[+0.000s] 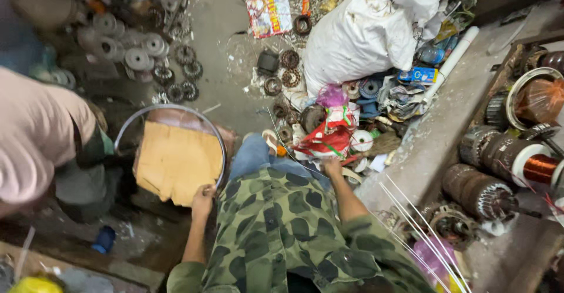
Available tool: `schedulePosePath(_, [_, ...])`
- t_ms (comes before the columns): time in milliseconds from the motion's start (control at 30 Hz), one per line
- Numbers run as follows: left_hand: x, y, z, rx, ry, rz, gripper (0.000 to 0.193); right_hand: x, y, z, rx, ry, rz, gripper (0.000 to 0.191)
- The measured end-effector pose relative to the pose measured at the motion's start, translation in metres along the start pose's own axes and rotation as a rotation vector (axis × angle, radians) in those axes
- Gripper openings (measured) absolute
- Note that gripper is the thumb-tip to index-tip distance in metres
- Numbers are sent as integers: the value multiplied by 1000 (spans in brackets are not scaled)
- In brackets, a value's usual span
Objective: The person assembles a small coil-winding jig from metal plates and a bolt, then uses a hand crank to wind copper wire onto a cylindrical former. After winding, the person removes the coil and inspects it.
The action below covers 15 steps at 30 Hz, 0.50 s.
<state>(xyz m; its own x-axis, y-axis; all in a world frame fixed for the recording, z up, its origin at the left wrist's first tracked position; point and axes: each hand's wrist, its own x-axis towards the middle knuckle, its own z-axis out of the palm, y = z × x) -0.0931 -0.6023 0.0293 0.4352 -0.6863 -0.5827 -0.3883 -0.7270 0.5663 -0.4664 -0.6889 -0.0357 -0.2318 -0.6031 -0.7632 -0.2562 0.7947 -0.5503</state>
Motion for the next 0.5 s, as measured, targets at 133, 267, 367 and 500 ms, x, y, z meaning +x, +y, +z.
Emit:
schedulePosePath(133, [66, 68, -6, -245, -37, -130, 38, -22, 2, -8, -279, -254, 99, 44])
schedulePosePath(267, [138, 130, -1, -188, -113, -117, 39, -11, -48, -5, -61, -327, 197, 39])
schedulePosePath(367, [213, 180, 4, -237, -156, -105, 47, 34, -111, 7, 13, -299, 189, 37])
schedulePosePath(500, [332, 259, -14, 140, -15, 175, 57, 120, -226, 47, 58, -245, 142, 38])
